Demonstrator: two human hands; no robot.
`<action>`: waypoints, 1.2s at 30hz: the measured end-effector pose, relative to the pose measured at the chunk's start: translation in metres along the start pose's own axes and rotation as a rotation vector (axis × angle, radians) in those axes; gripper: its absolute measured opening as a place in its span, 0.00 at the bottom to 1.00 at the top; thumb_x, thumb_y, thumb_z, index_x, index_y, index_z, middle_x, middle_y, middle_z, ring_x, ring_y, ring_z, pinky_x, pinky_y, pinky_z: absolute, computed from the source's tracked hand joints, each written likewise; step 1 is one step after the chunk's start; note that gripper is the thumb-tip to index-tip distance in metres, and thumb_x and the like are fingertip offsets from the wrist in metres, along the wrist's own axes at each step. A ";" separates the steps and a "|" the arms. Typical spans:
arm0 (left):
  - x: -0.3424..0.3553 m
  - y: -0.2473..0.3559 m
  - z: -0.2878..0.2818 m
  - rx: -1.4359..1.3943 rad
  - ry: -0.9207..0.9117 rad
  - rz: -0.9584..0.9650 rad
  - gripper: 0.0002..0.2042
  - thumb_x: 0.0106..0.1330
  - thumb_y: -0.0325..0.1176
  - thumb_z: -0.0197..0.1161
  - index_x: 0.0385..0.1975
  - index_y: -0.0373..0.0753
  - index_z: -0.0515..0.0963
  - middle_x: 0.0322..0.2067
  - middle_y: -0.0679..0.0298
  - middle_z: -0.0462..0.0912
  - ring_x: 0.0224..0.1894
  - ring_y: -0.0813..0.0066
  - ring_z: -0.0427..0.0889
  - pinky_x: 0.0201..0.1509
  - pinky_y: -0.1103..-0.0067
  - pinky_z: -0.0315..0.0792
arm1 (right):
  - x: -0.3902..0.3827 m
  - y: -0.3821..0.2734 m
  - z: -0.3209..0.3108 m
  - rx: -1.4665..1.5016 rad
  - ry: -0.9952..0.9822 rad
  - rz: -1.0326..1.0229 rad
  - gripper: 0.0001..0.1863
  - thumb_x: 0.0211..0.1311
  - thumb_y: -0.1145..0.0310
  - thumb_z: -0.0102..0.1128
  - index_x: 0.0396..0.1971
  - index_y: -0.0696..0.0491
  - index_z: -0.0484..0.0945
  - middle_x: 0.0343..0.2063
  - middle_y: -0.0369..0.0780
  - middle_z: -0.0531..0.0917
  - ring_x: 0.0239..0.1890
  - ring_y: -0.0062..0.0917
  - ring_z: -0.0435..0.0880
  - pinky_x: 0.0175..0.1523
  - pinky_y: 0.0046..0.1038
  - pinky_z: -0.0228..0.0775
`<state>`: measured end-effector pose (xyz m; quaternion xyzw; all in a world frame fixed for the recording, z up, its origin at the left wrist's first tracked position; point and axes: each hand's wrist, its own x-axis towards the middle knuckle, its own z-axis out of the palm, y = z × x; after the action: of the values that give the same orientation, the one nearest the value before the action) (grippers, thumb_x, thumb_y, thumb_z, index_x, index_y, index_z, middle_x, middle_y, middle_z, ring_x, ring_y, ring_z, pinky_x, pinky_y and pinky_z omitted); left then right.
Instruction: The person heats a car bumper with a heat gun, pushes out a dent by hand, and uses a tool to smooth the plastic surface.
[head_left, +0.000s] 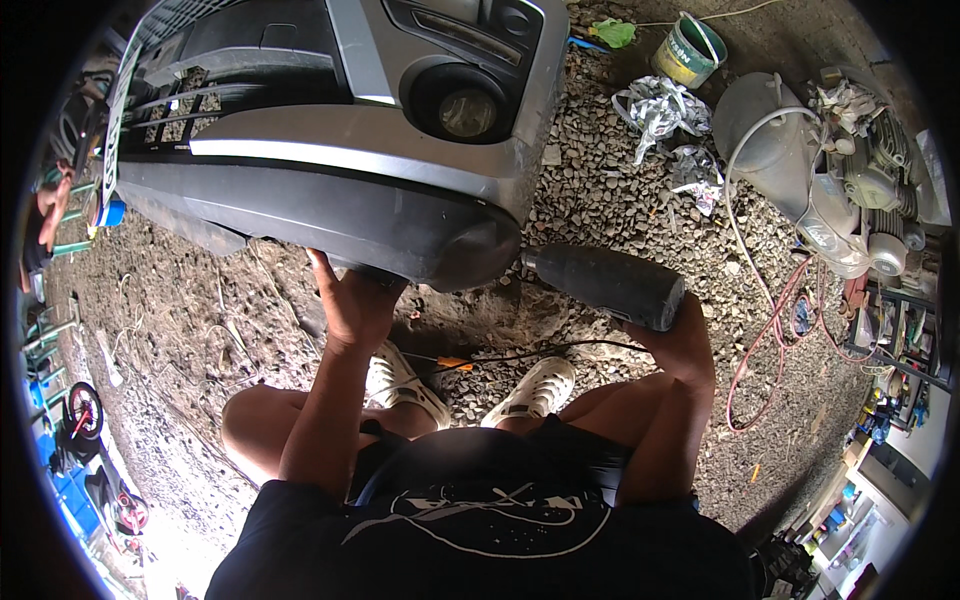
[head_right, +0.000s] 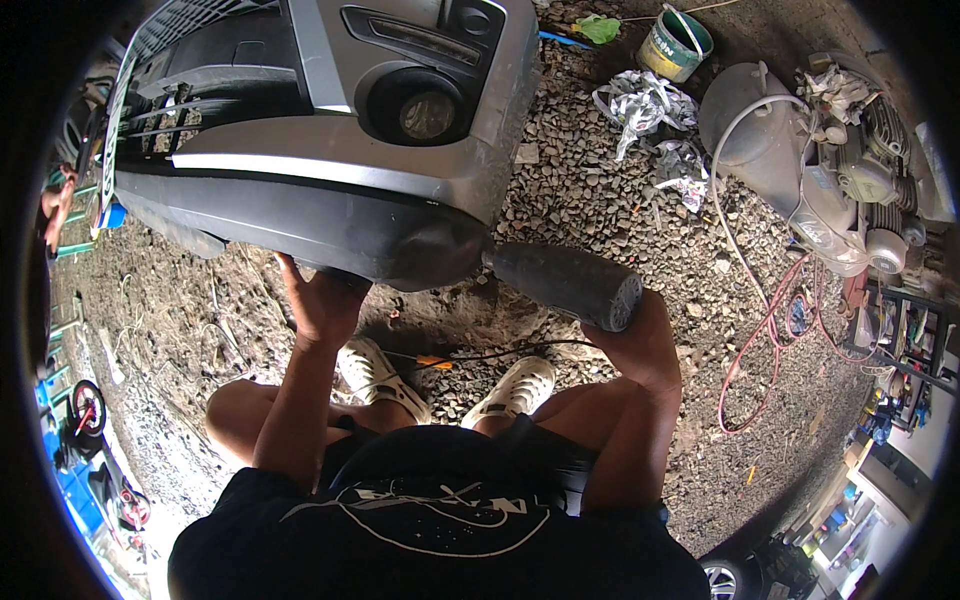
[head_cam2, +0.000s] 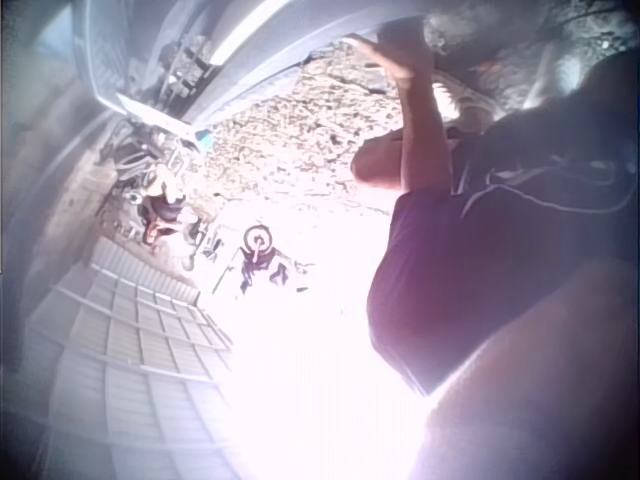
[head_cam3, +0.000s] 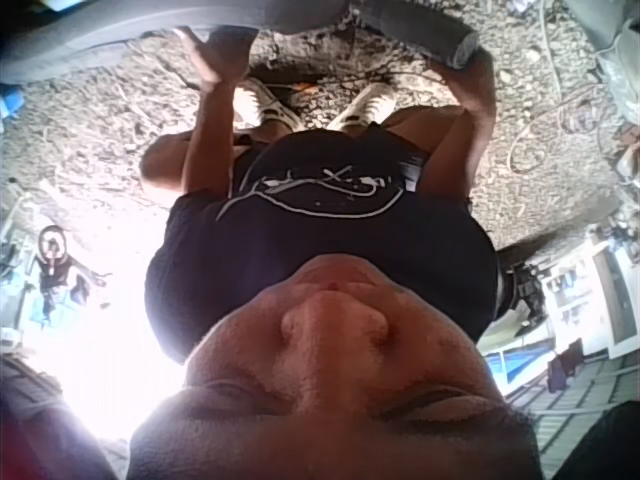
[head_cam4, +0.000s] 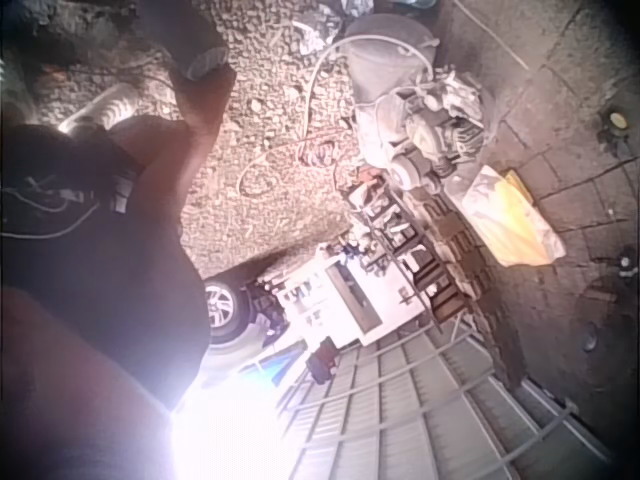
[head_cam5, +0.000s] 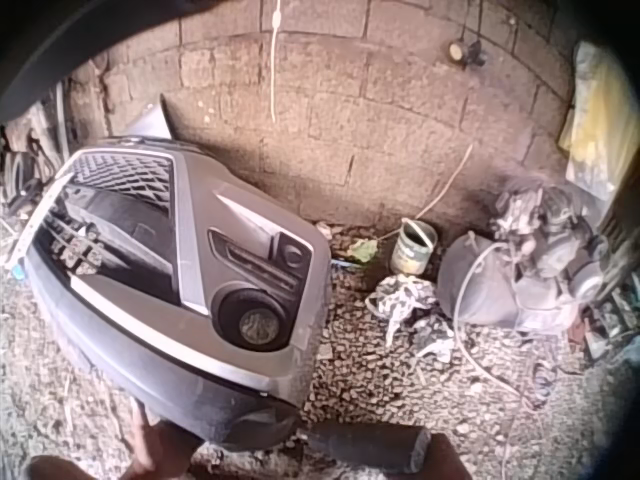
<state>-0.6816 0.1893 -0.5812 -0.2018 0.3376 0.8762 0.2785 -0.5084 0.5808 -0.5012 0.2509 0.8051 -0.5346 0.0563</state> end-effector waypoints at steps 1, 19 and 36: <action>0.000 0.000 0.000 -0.002 -0.002 0.001 0.62 0.64 0.84 0.48 0.82 0.33 0.47 0.81 0.49 0.53 0.81 0.51 0.56 0.84 0.57 0.52 | 0.000 -0.001 0.000 0.001 0.001 -0.003 0.26 0.47 0.74 0.79 0.49 0.62 0.85 0.41 0.45 0.92 0.44 0.29 0.92 0.52 0.33 0.82; 0.000 0.000 -0.003 -0.023 -0.010 0.007 0.63 0.63 0.84 0.49 0.82 0.33 0.47 0.81 0.48 0.53 0.81 0.51 0.56 0.84 0.55 0.51 | -0.003 -0.005 0.002 0.084 0.011 -0.022 0.28 0.48 0.76 0.79 0.53 0.62 0.84 0.44 0.44 0.91 0.47 0.27 0.90 0.54 0.31 0.81; -0.001 0.000 -0.001 -0.032 0.001 0.015 0.61 0.65 0.83 0.50 0.81 0.33 0.49 0.80 0.49 0.56 0.80 0.51 0.58 0.84 0.55 0.53 | -0.003 -0.004 0.001 0.106 0.010 -0.015 0.29 0.48 0.76 0.80 0.54 0.60 0.84 0.45 0.44 0.91 0.47 0.27 0.91 0.54 0.32 0.82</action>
<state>-0.6810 0.1885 -0.5814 -0.2042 0.3251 0.8835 0.2684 -0.5078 0.5773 -0.4976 0.2500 0.7778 -0.5756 0.0350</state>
